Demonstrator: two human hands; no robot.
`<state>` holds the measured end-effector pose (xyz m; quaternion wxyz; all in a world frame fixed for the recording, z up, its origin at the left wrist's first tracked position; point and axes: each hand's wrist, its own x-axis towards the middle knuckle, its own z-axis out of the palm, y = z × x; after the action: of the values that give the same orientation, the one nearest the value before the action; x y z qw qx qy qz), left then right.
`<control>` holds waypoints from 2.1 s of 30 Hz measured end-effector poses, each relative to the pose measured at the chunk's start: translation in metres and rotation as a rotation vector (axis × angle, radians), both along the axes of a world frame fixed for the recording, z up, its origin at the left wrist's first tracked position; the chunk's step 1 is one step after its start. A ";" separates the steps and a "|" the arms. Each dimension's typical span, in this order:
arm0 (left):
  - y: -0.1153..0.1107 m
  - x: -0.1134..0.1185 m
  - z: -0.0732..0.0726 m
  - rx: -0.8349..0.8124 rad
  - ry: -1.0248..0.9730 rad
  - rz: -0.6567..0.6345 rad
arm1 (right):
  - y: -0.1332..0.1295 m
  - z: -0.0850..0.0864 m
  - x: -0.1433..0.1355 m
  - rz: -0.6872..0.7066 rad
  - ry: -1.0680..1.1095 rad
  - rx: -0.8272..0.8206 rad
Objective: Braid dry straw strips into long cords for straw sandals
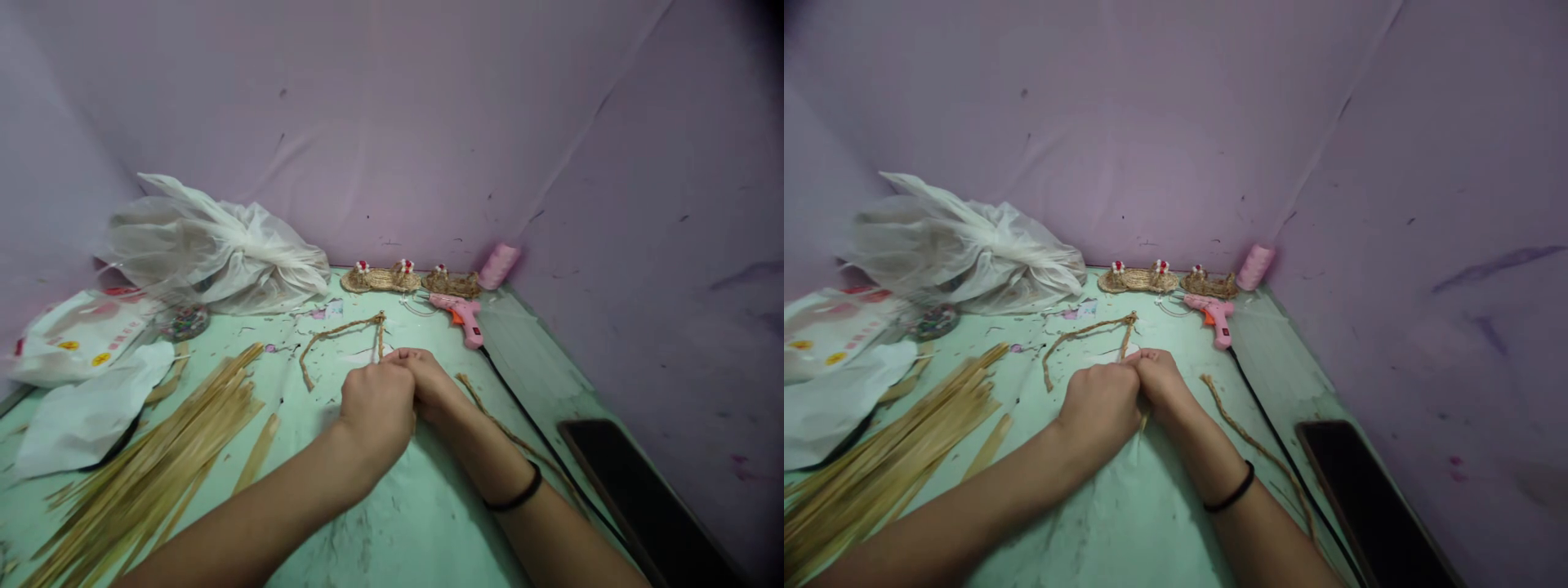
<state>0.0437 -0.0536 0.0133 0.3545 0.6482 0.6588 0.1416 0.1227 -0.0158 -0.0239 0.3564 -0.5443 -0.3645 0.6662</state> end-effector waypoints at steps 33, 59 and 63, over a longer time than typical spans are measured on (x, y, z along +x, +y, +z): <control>0.041 -0.040 -0.014 -0.333 -0.374 0.132 | 0.013 -0.006 0.018 0.351 -0.489 0.409; 0.047 -0.052 -0.029 -0.395 -0.593 0.049 | -0.030 0.040 -0.005 0.501 -1.283 0.556; 0.048 -0.052 -0.030 -0.409 -0.592 0.053 | -0.004 0.033 0.019 0.320 -0.913 0.445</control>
<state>-0.0088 -0.0055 -0.0165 0.6487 0.4775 0.5588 0.1974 0.1414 -0.0194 0.0089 0.1622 -0.6278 -0.6935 0.3141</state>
